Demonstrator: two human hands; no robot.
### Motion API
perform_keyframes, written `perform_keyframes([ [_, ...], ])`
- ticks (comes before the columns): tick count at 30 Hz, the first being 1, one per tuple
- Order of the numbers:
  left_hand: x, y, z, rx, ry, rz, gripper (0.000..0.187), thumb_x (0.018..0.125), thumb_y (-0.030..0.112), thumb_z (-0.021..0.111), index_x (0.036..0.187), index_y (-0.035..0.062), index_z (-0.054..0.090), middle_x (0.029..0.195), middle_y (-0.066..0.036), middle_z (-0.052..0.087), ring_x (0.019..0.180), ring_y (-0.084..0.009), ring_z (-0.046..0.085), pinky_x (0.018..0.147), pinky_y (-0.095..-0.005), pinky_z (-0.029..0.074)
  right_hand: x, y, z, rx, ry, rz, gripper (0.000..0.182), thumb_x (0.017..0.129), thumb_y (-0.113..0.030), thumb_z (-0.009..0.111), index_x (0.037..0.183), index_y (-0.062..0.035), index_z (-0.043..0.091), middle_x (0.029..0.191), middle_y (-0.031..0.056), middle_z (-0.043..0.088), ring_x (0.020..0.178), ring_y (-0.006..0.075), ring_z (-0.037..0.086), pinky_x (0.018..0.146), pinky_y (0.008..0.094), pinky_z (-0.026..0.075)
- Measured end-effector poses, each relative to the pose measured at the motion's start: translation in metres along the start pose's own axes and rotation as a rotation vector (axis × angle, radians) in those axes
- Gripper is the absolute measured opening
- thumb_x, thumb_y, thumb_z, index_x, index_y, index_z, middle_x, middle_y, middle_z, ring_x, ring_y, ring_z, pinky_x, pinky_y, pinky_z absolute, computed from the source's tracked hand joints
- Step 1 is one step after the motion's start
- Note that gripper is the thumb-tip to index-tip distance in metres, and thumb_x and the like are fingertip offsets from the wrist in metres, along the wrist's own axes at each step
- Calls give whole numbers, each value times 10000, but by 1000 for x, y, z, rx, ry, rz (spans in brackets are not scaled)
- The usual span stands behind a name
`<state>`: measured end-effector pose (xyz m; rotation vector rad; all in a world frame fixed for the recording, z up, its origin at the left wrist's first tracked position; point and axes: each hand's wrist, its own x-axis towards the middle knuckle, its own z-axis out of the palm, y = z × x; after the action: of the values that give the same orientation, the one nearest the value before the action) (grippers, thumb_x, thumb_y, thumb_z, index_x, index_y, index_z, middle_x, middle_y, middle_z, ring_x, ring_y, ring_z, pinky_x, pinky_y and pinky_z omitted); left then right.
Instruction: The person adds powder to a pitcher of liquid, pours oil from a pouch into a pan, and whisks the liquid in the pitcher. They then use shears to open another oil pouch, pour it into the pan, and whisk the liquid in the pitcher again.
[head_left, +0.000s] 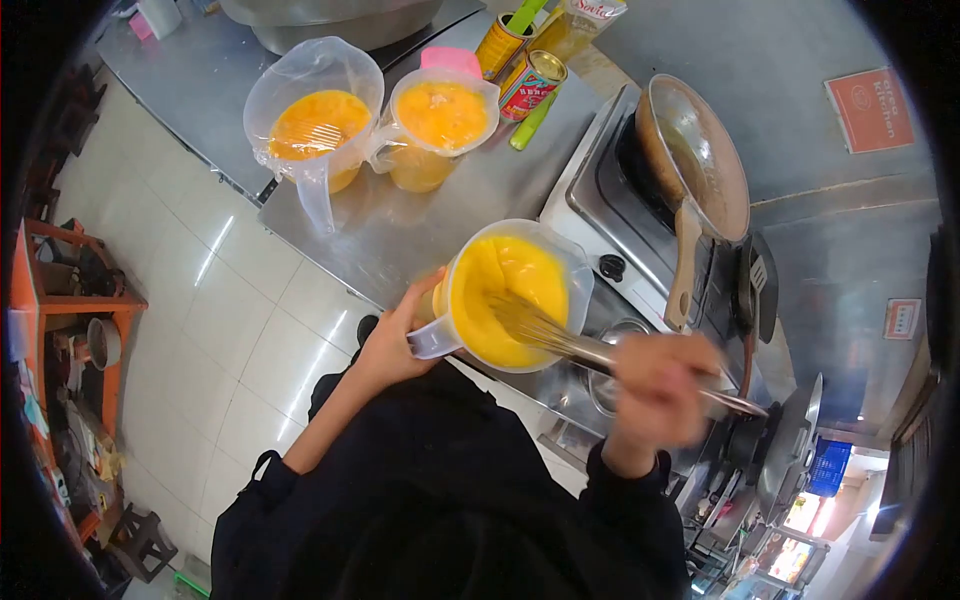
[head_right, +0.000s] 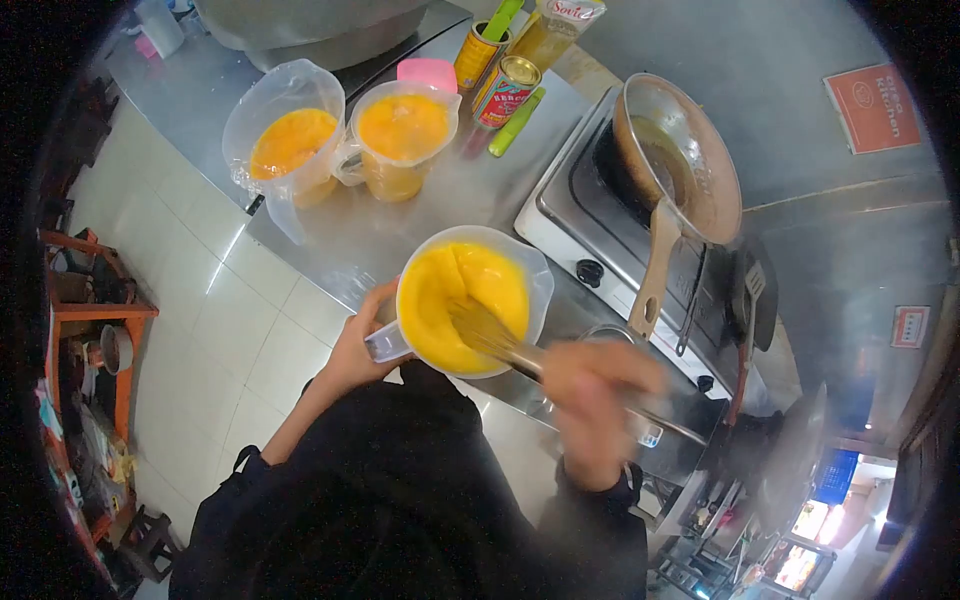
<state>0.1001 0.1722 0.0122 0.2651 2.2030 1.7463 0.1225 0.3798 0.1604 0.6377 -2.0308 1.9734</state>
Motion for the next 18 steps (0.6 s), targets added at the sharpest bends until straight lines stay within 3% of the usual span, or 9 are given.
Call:
perform_keyframes([
  [2, -1, 2, -1, -30, -11, 6, 810, 654, 145, 752, 1307, 118, 274, 976, -135, 619, 788, -239, 643, 697, -311, 489, 7, -38, 2, 384, 328, -129, 79, 789, -88, 530, 717, -55, 526, 623, 61, 561, 536, 171, 526, 508, 263, 430],
  [3, 1, 3, -2, -53, -16, 19, 811, 653, 146, 755, 1306, 117, 275, 970, -138, 621, 801, -244, 642, 702, -310, 488, -13, -21, -9, 379, 317, -138, 79, 789, -88, 530, 717, -55, 526, 623, 61, 561, 536, 171, 526, 508, 263, 430],
  [6, 2, -1, 1, -35, 12, -7, 807, 652, 143, 755, 1304, 116, 279, 941, -139, 629, 793, -244, 644, 692, -307, 487, -51, 40, -29, -535, 78, -285, 97, 781, -52, 475, 708, -60, 411, 512, 31, 415, 434, 125, 399, 446, 252, 335],
  [8, 0, -1, 1, -13, 9, -1, 810, 650, 142, 755, 1305, 118, 278, 929, -134, 631, 781, -241, 645, 679, -303, 484, -18, 40, -5, -121, 34, 118, 63, 788, -110, 525, 753, -59, 512, 595, 68, 511, 546, 166, 513, 480, 257, 401],
  [10, -1, 1, 0, 5, 12, 5, 813, 649, 142, 756, 1306, 120, 277, 917, -130, 634, 768, -238, 646, 667, -299, 482, 3, -6, -4, -127, 68, 131, 54, 811, -108, 508, 780, -64, 510, 583, 68, 494, 550, 167, 514, 482, 254, 404],
  [12, 0, 4, -3, -44, -82, -105, 817, 645, 144, 758, 1307, 122, 280, 929, -120, 630, 739, -232, 646, 650, -291, 475, 5, -31, 1, 396, 209, -166, 62, 833, -109, 494, 811, -56, 517, 619, 82, 529, 540, 155, 515, 492, 248, 418],
  [13, 1, 5, -4, -46, -76, -99, 817, 645, 144, 758, 1307, 122, 280, 929, -120, 630, 739, -232, 646, 650, -291, 475, -1, -12, -5, 363, 142, -337, 71, 829, -102, 483, 780, -52, 486, 603, 89, 521, 494, 142, 484, 461, 246, 397],
  [16, 0, 3, -3, -8, -67, -72, 816, 643, 144, 760, 1308, 126, 288, 972, -119, 618, 722, -222, 644, 650, -295, 472, -15, 32, 3, -451, 54, -243, 185, 794, -106, 464, 638, -69, 373, 444, -10, 326, 345, 105, 273, 370, 257, 240],
  [18, 0, -2, 2, -71, 20, 4, 831, 630, 142, 750, 1321, 193, 291, 623, -121, 595, 617, -248, 626, 612, -294, 450, -2, 46, 1, 70, -61, -9, 176, 810, -60, 443, 646, -51, 380, 516, 53, 417, 440, 118, 391, 411, 252, 333],
])
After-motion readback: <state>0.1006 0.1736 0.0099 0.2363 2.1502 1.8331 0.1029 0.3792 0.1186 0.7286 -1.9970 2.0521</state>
